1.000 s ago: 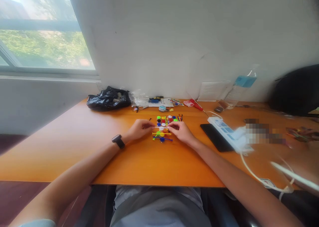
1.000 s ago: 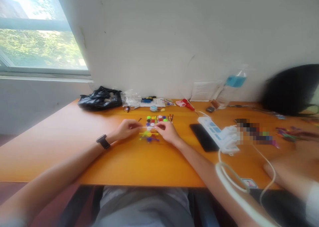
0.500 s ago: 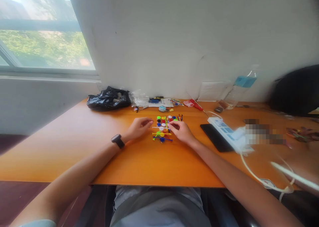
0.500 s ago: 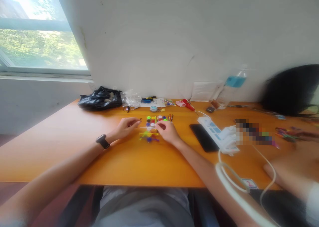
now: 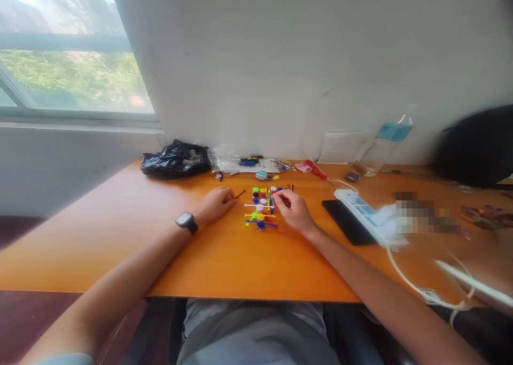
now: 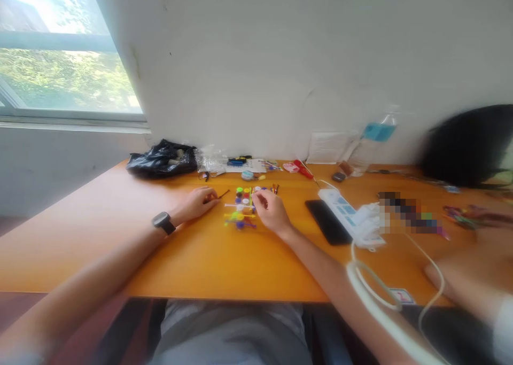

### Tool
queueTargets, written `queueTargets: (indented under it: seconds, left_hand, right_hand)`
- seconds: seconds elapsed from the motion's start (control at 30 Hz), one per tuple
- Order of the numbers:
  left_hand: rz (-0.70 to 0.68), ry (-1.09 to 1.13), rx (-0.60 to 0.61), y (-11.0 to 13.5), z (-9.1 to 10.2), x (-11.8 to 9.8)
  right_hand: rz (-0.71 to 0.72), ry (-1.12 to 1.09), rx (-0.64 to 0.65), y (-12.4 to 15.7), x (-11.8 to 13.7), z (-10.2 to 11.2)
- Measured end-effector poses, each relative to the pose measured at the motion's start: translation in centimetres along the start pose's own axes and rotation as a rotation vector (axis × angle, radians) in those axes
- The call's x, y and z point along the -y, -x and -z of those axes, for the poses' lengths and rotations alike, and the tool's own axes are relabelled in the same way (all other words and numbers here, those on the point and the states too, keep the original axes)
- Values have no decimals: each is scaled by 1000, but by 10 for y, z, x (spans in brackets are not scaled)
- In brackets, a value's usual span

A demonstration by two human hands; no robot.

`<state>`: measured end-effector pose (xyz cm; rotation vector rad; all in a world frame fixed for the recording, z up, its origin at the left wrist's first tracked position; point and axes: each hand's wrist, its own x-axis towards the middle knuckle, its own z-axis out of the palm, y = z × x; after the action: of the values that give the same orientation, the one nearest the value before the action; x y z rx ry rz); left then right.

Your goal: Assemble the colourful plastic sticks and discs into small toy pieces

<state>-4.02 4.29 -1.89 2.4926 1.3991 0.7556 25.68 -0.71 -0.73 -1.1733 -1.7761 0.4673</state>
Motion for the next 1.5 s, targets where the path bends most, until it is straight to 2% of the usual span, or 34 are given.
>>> queueTargets:
  seconds: [0.13,0.3,0.43,0.5,0.57,0.7,0.87,1.03,1.13,1.3,1.37,1.5]
  left_hand:
    - [-39,-10,-30,-1,-7,5]
    - [23,-11,-118,-2,-8,6]
    - [60,78,-292,-3,1,-8]
    - [26,131,-370,-2,5,-19]
    - [-17,159,-395,1,7,-30]
    - [-170,148,-327,7,6,-45]
    - [-330,51,-230,12,4,-57]
    - [-428,-29,-230,13,4,-61]
    - [-421,1,-272,13,4,-60]
    - [-304,108,-381,14,10,-57]
    - [-271,140,-354,15,13,-55]
    - [-257,174,-178,15,15,-50]
  right_hand:
    - [15,8,9,0,-1,-1]
    - [31,21,1,1,0,0]
    - [51,15,-33,2,4,2]
    - [42,-7,-31,4,7,2]
    - [51,-31,-27,6,11,2]
    - [147,-60,-35,11,19,2]
    - [274,-32,54,12,24,3]
    - [351,-4,83,9,19,0]
    - [326,12,95,7,18,0]
    - [231,13,-6,6,21,7]
    - [186,-21,-32,6,20,9]
    - [92,-86,-47,5,15,10]
